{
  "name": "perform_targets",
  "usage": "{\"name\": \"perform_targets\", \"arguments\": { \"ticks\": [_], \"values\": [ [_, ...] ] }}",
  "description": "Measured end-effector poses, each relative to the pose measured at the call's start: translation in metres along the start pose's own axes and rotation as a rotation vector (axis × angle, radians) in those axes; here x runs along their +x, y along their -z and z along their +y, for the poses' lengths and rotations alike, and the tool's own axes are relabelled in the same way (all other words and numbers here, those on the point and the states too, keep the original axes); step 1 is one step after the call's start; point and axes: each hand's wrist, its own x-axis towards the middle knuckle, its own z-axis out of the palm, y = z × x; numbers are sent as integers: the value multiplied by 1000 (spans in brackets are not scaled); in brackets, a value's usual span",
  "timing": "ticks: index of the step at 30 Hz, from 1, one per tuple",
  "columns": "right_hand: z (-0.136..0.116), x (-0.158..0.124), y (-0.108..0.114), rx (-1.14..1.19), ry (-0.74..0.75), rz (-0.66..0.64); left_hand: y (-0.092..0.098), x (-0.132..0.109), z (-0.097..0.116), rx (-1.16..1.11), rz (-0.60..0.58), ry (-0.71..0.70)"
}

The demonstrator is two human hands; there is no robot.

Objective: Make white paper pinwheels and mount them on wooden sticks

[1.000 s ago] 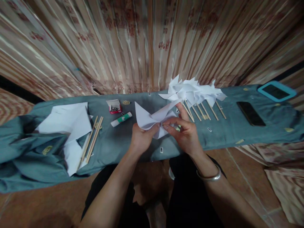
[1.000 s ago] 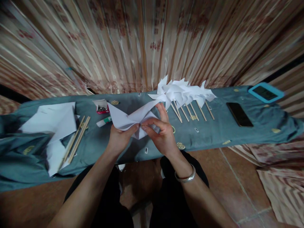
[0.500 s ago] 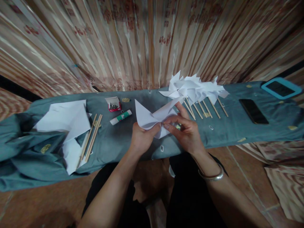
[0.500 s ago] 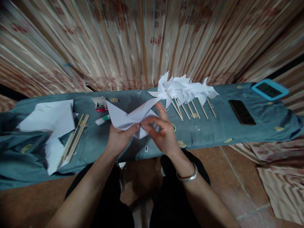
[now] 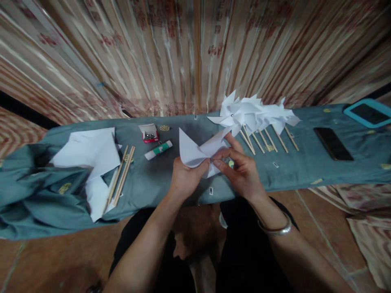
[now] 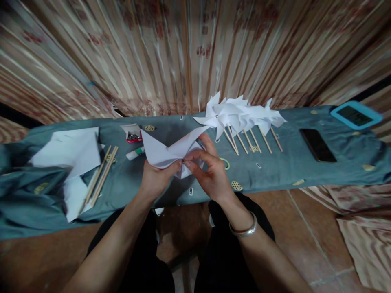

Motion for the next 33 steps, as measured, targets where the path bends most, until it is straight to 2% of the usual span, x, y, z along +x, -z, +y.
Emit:
{"name": "perform_targets", "arguments": {
  "ticks": [5,16,25,33],
  "values": [
    [2,-2,-2,2,-19,-18,1,-3,1,36,-19,43],
    [-1,-2,-5,-16,-24,-7,2,-4,0,51,-11,13],
    [-7,-1,-6,-14,-3,-13,-1,-2,2,-48,70,88],
    [-7,-2,-6,-23,14,-2,-2,-2,4,-23,109,78]
  ]
}}
